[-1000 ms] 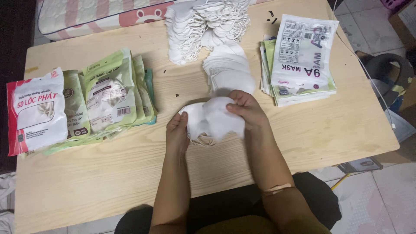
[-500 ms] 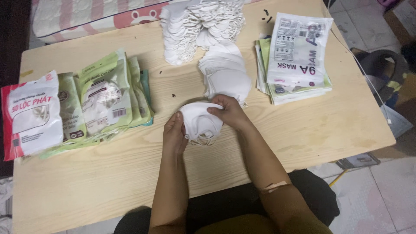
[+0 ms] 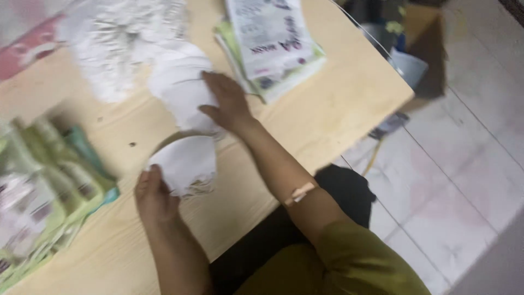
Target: Manually inserting individual face masks into plastic packaging bags on a table
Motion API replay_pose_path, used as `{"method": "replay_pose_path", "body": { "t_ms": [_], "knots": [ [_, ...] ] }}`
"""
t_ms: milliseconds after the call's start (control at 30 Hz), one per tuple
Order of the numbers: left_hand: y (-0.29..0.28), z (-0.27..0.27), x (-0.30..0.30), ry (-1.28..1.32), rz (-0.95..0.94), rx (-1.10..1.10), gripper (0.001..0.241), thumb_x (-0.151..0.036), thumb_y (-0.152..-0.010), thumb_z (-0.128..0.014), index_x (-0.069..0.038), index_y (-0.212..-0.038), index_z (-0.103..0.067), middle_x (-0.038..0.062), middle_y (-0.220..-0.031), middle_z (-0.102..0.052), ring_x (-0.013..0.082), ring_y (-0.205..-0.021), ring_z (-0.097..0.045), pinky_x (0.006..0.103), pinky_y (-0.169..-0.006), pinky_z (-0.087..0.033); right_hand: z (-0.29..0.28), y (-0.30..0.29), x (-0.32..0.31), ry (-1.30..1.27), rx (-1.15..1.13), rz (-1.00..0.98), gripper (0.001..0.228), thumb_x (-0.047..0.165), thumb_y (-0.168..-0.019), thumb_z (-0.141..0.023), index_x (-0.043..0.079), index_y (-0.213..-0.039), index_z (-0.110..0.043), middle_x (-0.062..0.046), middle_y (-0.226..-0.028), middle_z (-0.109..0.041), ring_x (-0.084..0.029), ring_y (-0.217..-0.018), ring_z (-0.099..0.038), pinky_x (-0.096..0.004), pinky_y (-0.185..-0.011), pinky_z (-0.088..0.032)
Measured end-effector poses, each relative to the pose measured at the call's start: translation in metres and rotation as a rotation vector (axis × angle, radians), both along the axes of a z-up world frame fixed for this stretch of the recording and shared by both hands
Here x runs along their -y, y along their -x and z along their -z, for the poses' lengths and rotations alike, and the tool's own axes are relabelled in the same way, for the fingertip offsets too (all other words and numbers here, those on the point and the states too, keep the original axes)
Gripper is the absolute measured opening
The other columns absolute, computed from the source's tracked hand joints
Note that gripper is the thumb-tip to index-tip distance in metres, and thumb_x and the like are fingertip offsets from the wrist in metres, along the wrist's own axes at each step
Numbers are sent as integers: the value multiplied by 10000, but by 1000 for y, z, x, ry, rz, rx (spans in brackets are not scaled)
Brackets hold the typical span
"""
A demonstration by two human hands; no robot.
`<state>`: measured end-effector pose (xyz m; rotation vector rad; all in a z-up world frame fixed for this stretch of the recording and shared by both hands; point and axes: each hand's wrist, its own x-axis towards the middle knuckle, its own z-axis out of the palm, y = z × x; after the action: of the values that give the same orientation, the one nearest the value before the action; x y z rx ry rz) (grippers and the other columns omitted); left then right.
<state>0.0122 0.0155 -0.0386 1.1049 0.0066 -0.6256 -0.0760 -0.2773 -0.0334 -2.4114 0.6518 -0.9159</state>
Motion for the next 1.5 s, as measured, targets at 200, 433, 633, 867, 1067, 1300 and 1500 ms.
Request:
{"method": "replay_pose_path", "body": {
  "t_ms": [200, 433, 633, 867, 1067, 1300, 1500],
  "knots": [
    [20, -57, 10, -34, 3, 49, 144, -178, -1050, -626, -74, -1142, -665, 132, -1024, -748, 258, -931, -791, 397, -854, -686, -6, -3, -12, 135, 102, 95, 735, 640, -864, -669, 225, -1454, -529, -93, -1317, -622, -323, -1311, -600, -533, -1145, -440],
    [36, -94, 22, 25, 11, 103, 144, -164, -1065, -591, -59, -1134, -662, 137, -1055, -747, 241, -983, -792, 394, -934, -676, -42, 0, -34, 157, 281, 109, 178, 378, -967, -650, 260, -1100, -661, 57, -1010, -673, -197, -1048, -691, -458, -1040, -509],
    [27, -74, 21, -48, -101, -42, 319, -202, -968, -677, -34, -1239, -659, 166, -1189, -732, 279, -1083, -724, 483, -910, -638, -87, 32, -33, -471, 606, -182, 218, 97, -836, -843, 80, -1025, -734, -47, -1026, -751, -163, -974, -716, -283, -935, -576],
    [37, -107, 39, -66, -195, 57, 149, -147, -1029, -629, -13, -1091, -649, 114, -914, -719, 225, -819, -767, 389, -754, -655, -70, 25, -58, -1180, 685, -599, 368, -66, -764, -848, 46, -1071, -677, -29, -892, -670, -121, -874, -684, -278, -794, -547],
    [0, -1, 9, -85, -168, 31, 139, -144, -1026, -635, -40, -1100, -691, 128, -935, -754, 240, -807, -776, 372, -727, -648, -86, 35, -63, -1513, 746, -895, 263, -97, -847, -693, 53, -982, -525, -68, -768, -617, -199, -684, -686, -269, -666, -543],
    [14, -43, 15, 57, -51, -32, 260, -121, -1009, -639, 1, -1236, -674, 188, -1067, -756, 283, -946, -765, 445, -853, -639, -44, 7, -68, -1252, 287, -644, 243, 3, -846, -801, 52, -997, -617, -26, -827, -724, -99, -649, -685, -217, -594, -577],
    [18, -60, 16, 110, 9, 19, 301, -181, -1028, -616, 3, -1263, -659, 175, -1103, -752, 263, -971, -760, 419, -887, -622, -39, 2, -67, -1124, 135, -522, 222, 28, -857, -789, 87, -984, -617, -11, -827, -727, -85, -627, -631, -184, -588, -541]
  ]
}}
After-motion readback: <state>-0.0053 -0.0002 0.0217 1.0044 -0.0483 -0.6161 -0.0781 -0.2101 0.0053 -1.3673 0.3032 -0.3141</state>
